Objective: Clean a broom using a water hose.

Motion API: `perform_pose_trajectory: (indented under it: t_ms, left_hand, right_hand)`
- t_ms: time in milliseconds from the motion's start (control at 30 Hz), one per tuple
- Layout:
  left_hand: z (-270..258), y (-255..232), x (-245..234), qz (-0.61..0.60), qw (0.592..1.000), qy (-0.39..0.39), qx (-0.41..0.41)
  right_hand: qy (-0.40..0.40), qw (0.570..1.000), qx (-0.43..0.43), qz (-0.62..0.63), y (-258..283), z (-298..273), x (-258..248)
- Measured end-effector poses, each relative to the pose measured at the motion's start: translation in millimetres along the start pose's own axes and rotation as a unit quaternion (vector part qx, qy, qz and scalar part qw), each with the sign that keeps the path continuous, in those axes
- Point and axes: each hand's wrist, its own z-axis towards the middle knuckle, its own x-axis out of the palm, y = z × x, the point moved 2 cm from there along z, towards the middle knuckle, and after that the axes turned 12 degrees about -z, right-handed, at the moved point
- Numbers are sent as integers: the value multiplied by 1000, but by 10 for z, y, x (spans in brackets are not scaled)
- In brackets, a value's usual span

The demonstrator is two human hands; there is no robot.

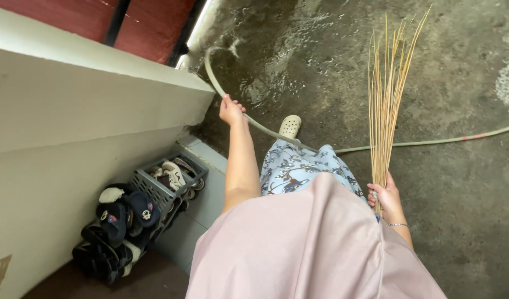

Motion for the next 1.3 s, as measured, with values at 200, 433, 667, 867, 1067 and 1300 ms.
perform_pose_trajectory:
  t_ms: [200,433,667,867,1067,1300]
  left_hand:
    - [162,-382,-159,-82,994,-48,56]
    - [92,-531,-274,-113,987,-86,73]
    - [72,-537,-335,-95,985,-91,108]
    - [98,-559,-309,-107,983,-70,128]
    - [-30,-171,107,-84,994,12,75]
    - [-1098,652,1034,115,969,214,-45]
  right_hand:
    - [-9,999,-4,-43,247,-130,83]
    - [-12,1000,1,-21,151,-82,1]
    - [-10,1000,11,12,0,-9,-76]
    - [-13,1000,21,11,-1,-6,0]
    - [-30,999,6,27,140,-91,149]
    - [-53,996,-23,67,126,-167,261]
